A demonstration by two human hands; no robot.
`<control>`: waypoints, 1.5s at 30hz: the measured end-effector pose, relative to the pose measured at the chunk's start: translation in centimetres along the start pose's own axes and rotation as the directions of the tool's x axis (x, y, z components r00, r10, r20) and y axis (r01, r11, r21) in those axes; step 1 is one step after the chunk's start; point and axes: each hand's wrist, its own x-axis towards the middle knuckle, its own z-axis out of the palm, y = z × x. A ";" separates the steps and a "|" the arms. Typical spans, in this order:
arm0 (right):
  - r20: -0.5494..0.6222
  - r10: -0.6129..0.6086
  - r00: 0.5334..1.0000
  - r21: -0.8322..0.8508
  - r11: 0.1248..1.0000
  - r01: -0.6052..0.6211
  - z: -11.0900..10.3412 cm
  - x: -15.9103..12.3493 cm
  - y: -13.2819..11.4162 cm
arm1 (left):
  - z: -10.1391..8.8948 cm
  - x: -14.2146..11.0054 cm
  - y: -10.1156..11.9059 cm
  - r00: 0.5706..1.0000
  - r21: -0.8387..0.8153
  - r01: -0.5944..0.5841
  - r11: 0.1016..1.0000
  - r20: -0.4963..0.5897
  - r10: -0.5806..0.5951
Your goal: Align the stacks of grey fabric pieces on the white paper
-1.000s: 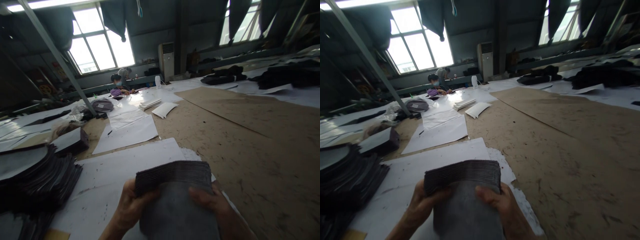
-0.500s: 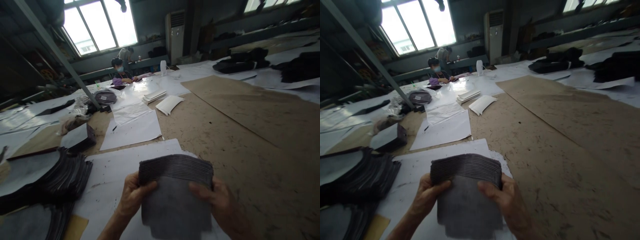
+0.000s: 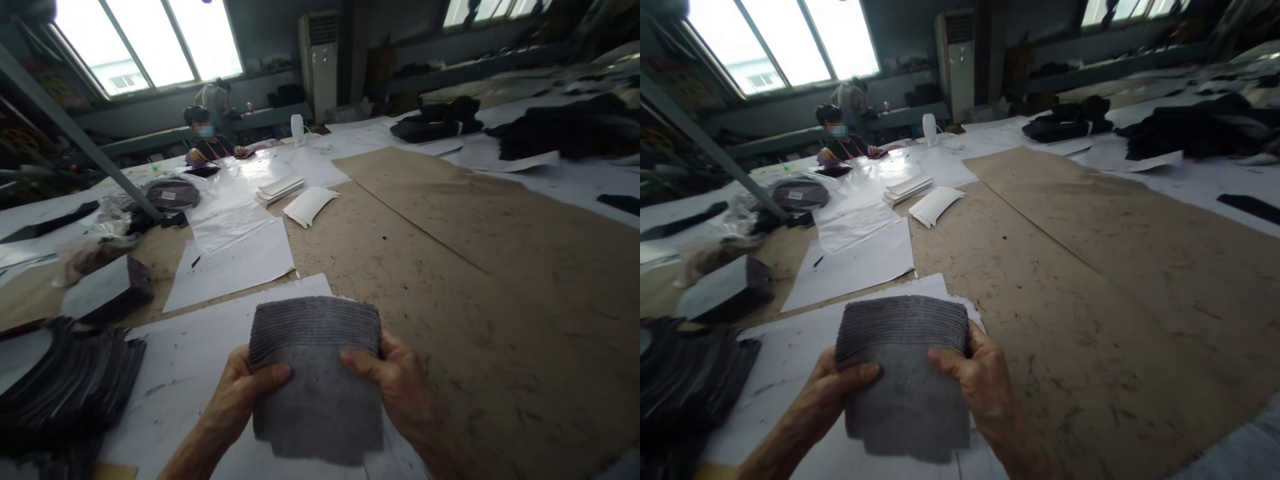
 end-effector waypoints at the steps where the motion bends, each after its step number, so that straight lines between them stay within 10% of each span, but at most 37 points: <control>1: 0.017 0.000 1.000 0.043 0.999 -0.001 -0.2 0.2 0.0 | 0.0 0.0 -0.2 1.000 0.012 0.002 1.000 -0.022 -0.002; 18: 0.238 0.213 0.948 0.208 0.942 -0.264 -2.0 2.5 0.5 | -0.8 -0.1 -2.9 0.992 -0.097 0.040 0.994 -0.119 -0.052; 24: -0.014 -0.176 0.984 -0.347 0.924 0.160 -2.0 1.5 2.2 | -0.6 1.0 -2.3 0.997 -0.208 0.062 0.976 -0.027 -0.069; 27: 0.141 -0.608 0.781 -0.636 0.549 0.542 -1.8 1.3 2.2 | -0.5 1.8 -2.1 0.999 -0.246 0.040 0.968 -0.011 -0.043; 29: 0.205 -0.661 0.721 -0.664 0.448 0.599 -1.8 1.4 2.0 | -0.5 2.2 -2.0 0.999 -0.224 0.008 0.974 -0.030 -0.015; 32: 0.062 -0.343 0.937 -0.565 0.762 0.316 -1.9 2.0 1.7 | -0.7 2.3 -2.0 0.995 -0.194 -0.071 0.978 -0.082 0.056; 34: 0.051 -0.057 0.997 -0.416 0.906 0.074 -1.9 2.2 1.6 | -0.9 2.0 -2.1 0.979 -0.095 -0.176 0.980 -0.122 0.165; 37: 0.004 -0.153 0.988 -0.503 0.854 0.134 -1.5 1.8 2.1 | -1.4 1.7 -2.3 0.948 0.035 -0.285 0.958 -0.140 0.287; 42: 0.051 -0.632 0.773 -0.682 0.544 0.489 -0.8 0.6 2.7 | -1.7 1.7 -3.0 0.987 -0.175 -0.128 0.976 0.074 0.142; 45: -0.140 -0.381 0.914 -0.550 0.797 0.248 -1.0 1.1 2.2 | -1.6 1.7 -3.4 0.997 -0.075 -0.078 0.994 0.020 0.080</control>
